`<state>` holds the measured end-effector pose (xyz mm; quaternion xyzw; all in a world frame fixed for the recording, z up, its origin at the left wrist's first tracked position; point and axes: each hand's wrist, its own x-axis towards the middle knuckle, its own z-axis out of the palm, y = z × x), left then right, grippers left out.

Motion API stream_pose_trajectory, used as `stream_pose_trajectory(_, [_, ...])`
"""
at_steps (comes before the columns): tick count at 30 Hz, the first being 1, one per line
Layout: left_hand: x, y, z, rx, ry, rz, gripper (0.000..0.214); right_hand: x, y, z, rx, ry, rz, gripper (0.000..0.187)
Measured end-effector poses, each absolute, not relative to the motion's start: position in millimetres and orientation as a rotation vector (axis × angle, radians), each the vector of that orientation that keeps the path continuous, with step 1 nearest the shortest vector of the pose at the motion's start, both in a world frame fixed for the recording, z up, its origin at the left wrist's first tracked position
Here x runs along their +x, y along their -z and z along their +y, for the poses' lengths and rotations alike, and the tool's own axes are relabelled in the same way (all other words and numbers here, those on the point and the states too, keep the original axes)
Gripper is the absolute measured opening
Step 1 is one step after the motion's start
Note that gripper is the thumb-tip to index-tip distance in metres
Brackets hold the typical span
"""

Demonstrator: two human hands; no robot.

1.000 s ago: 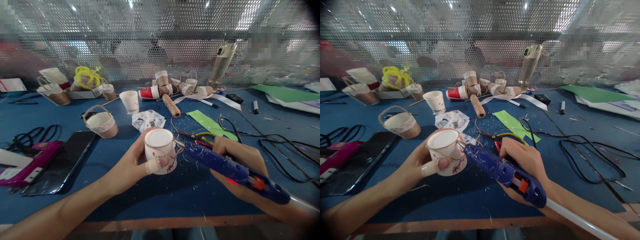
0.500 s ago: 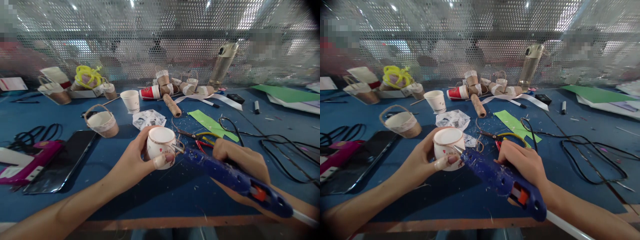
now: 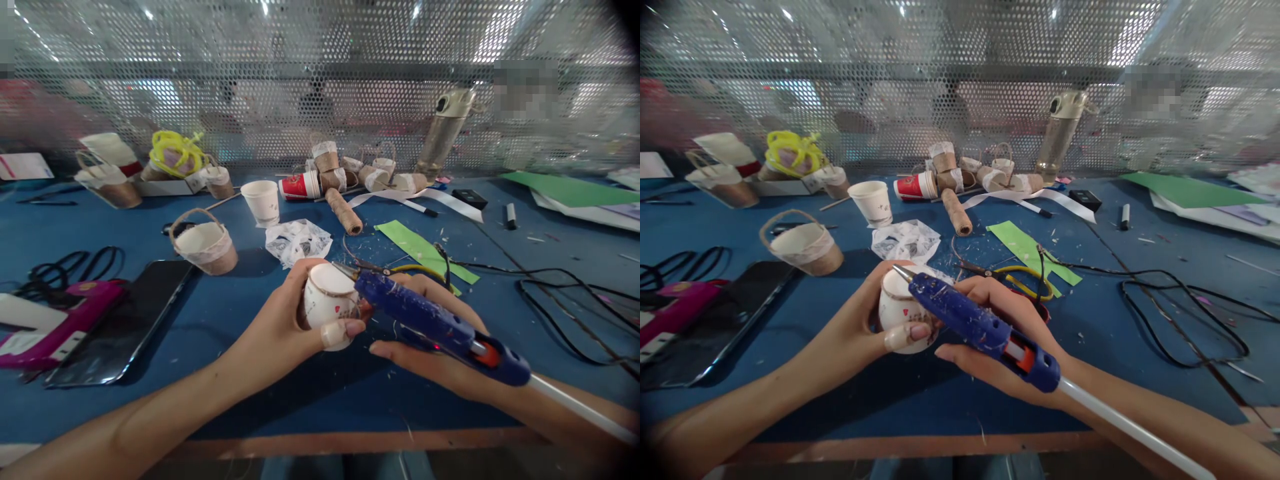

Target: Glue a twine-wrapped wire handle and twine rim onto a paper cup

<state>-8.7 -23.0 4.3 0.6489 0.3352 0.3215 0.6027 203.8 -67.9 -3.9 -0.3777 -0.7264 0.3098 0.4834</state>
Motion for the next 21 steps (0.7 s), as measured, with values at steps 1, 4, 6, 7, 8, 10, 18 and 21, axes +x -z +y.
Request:
stream_pose_trajectory(1, [-8.2, -4.0, -22.7, 1.509, -0.748, 0.787, 0.047, 202.7, 5.2, -67.5, -0.931, -0.762, -1.758, 0.035])
stream_pose_trajectory(4, [-7.3, -1.6, -21.1, 1.530, -0.744, 0.795, 0.046, 201.0, 12.5, -66.7, -0.973, -0.682, -1.748, 0.035])
stream_pose_trajectory(6, [-7.3, 0.8, -20.1, 1.552, -0.740, 0.791, 0.048, 200.7, 16.9, -66.8, -1.009, -0.590, -1.762, 0.036])
stream_pose_trajectory(7, [-7.4, 1.9, -19.7, 1.568, -0.732, 0.796, 0.048, 200.3, 17.9, -67.2, -1.032, -0.548, -1.762, 0.035])
stream_pose_trajectory(8, [-7.5, 2.7, -19.5, 1.585, -0.723, 0.802, 0.048, 199.8, 17.9, -67.8, -1.051, -0.518, -1.758, 0.033])
stream_pose_trajectory(10, [-7.5, 3.6, -19.3, 1.614, -0.707, 0.818, 0.048, 198.3, 15.6, -69.7, -1.054, -0.479, -1.718, 0.028])
stream_pose_trajectory(18, [-6.5, 2.5, -20.1, 1.655, -0.730, 0.866, 0.054, 203.6, 8.9, -72.7, -1.051, -0.450, -1.647, 0.027])
stream_pose_trajectory(21, [-6.8, 2.0, -20.0, 1.686, -0.730, 0.875, 0.053, 205.5, 10.1, -70.4, -1.045, -0.497, -1.609, 0.027])
